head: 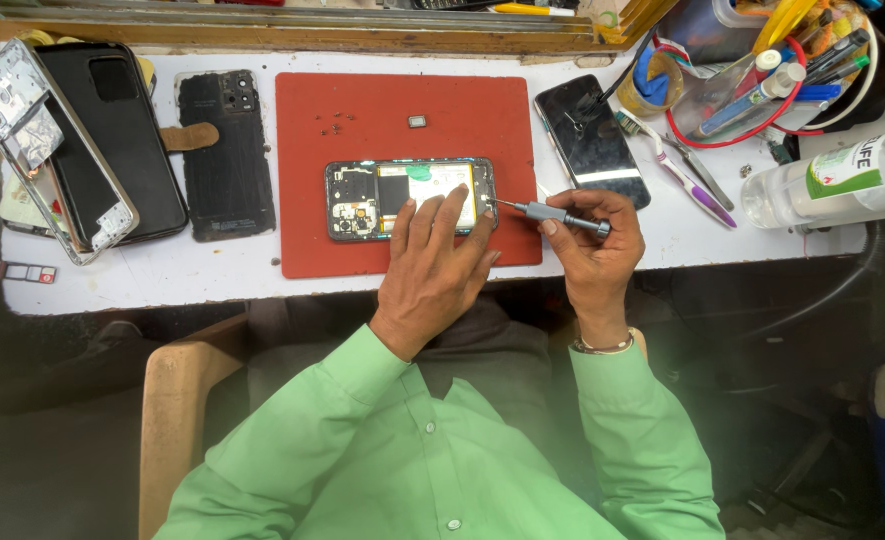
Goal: The person disassembles a smartphone by removing screws from the back cover using a screwdriver. They place the screws on the red mat and continue to remove additional screws from the internal components.
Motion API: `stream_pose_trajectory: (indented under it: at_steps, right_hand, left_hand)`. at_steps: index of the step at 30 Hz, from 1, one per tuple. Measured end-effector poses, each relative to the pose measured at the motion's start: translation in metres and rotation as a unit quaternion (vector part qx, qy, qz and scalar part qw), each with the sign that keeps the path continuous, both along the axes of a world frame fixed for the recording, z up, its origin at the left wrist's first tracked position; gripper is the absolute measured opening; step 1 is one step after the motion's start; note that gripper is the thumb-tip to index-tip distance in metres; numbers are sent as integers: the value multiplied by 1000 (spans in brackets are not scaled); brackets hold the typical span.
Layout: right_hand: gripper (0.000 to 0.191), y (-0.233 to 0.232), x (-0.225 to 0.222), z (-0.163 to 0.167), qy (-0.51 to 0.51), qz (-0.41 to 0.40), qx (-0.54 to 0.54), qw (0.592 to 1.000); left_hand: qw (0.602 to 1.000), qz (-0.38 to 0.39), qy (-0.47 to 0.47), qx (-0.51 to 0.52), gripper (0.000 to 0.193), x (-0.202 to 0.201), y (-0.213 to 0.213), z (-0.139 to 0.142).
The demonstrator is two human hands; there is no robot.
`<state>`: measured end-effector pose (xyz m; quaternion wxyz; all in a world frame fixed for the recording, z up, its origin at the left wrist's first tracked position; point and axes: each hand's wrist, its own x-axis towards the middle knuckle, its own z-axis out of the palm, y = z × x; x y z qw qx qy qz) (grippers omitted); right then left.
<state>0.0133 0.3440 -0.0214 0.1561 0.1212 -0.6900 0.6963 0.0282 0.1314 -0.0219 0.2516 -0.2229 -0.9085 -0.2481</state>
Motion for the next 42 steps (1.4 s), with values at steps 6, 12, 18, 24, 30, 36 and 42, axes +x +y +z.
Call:
stream_pose_trajectory:
  at_steps: [6,12,18,24,30,36,42]
  right_hand:
    - [36,1,1,-1,-3,-8,11,1000]
    - [36,0,2,-2,2,-11,5,1000]
    - [36,0,3,3,14,10,-59,998]
    - [37,-1,10,16,24,12,-76,997]
    - [38,-7,12,26,39,30,-93,994]
    - [38,-11,12,33,44,39,-83,995]
    - [37,-8,16,45,32,49,-43,997]
  left_hand:
    - [1000,0,1,-2,42,0,0,0]
    - [1000,0,-23,13,46,-1,0,4]
    - [988,2,-54,143,40,-1,-2,18]
    - [943,-33,-188,273,29,-15,-6,36]
    - [840,-125,-285,444,15,-24,-7,39]
    - [819,-126,-290,478,9,-24,-12,37]
    - [817,-145,-294,474,8,-26,-18,39]
